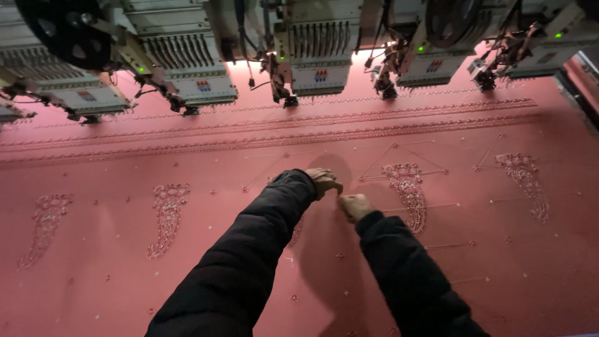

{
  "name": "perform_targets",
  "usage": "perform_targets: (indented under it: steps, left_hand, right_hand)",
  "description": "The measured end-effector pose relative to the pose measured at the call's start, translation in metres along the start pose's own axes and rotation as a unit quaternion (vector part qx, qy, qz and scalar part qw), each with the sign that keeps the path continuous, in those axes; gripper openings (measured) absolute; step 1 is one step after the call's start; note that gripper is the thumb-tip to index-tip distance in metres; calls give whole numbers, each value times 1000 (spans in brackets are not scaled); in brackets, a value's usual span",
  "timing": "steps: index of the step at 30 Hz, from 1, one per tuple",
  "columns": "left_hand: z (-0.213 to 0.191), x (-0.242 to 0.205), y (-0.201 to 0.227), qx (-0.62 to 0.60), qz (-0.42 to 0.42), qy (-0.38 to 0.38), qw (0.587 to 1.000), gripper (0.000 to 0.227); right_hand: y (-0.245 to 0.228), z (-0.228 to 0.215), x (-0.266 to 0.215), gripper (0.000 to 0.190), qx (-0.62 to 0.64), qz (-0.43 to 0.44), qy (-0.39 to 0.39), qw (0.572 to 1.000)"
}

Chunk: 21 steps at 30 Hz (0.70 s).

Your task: The person works with a large industrial embroidery machine, using their hands to smooth and secure pink fabric onto the machine bed. They touch and press down on specific embroidered patterns and the fabric edges.

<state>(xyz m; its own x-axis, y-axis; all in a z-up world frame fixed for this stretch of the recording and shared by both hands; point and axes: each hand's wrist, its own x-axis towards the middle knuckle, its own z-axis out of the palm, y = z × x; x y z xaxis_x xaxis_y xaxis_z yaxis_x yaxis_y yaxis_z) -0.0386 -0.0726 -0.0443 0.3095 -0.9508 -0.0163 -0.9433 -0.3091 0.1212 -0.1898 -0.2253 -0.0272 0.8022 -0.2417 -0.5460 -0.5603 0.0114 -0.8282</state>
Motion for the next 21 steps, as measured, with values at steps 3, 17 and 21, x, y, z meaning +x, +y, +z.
perform_targets:
  steps: [3, 17, 21]
  left_hand:
    - [-8, 2, 4, 76, 22, -42, 996, 54]
    - [-91, -28, 24, -124, 7, -137, 983, 21]
    - [-45, -6, 12, -107, 40, -95, 989, 19]
  right_hand:
    - [-3, 23, 1, 25, -29, 29, -13, 999]
    - [-80, 30, -64, 34, -332, -44, 79, 939]
    - [-44, 27, -47, 35, -301, -21, 85, 950]
